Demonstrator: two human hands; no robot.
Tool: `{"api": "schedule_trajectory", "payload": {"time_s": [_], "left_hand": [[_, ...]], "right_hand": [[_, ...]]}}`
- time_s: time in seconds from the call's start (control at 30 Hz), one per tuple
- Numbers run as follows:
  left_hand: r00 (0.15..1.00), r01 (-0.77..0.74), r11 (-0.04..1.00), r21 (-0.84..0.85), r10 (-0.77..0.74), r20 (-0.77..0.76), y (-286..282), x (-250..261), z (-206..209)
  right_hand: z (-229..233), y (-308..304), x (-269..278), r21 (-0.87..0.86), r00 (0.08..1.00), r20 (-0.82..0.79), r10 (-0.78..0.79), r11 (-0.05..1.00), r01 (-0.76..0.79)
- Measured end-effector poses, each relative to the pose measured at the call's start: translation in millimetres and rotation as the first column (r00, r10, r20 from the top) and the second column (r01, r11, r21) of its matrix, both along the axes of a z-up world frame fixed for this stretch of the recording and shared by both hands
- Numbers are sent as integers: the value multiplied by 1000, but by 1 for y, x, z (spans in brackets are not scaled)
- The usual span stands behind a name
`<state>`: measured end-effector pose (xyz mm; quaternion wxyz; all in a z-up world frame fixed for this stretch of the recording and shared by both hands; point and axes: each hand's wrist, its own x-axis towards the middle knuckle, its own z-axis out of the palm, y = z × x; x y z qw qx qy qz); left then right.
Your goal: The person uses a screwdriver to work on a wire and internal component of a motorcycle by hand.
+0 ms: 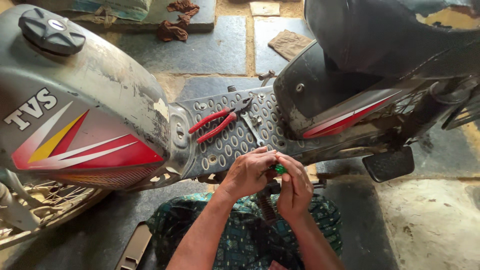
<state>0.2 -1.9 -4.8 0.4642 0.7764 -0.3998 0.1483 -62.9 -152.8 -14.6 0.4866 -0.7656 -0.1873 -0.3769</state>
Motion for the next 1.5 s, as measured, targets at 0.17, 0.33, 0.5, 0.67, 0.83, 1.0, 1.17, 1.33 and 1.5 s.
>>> {"api": "schedule_trajectory", "payload": {"time_s": [0.17, 0.33, 0.5, 0.67, 0.83, 1.0, 1.17, 1.33, 1.5], "left_hand": [[986, -44, 997, 57, 53, -158, 5, -5, 9], [993, -28, 999, -44, 22, -118, 3, -5, 11], [969, -27, 996, 88, 47, -241, 4, -3, 11], [999, 3, 1000, -30, -1, 50, 1, 0, 3], [1000, -26, 1000, -7, 26, -4, -1, 3, 0], [1000, 0, 1000, -8, 0, -7, -1, 3, -1], [999, 4, 1000, 16, -4, 36, 0, 5, -6], [999, 36, 999, 27, -37, 36, 4, 7, -8], [999, 0, 1000, -11, 1, 49, 1, 5, -4]], "right_hand": [[-6, -5, 1, -17, 999, -5, -34, 999, 34], [0, 0, 1, 28, 998, 31, -52, 998, 51], [4, 4, 3, 42, 994, 17, -111, 993, 110], [-8, 3, 16, 248, 1000, 22, -21, 969, 15], [-15, 2, 28, 239, 996, 78, -29, 971, 10], [-17, 7, 30, 220, 995, 89, -48, 975, 27], [-12, 11, 23, 109, 999, 2, -45, 993, 44], [-11, 17, 12, 141, 993, 80, 86, 985, -96], [-25, 10, 13, 3, 995, 93, -31, 1000, 31]]}}
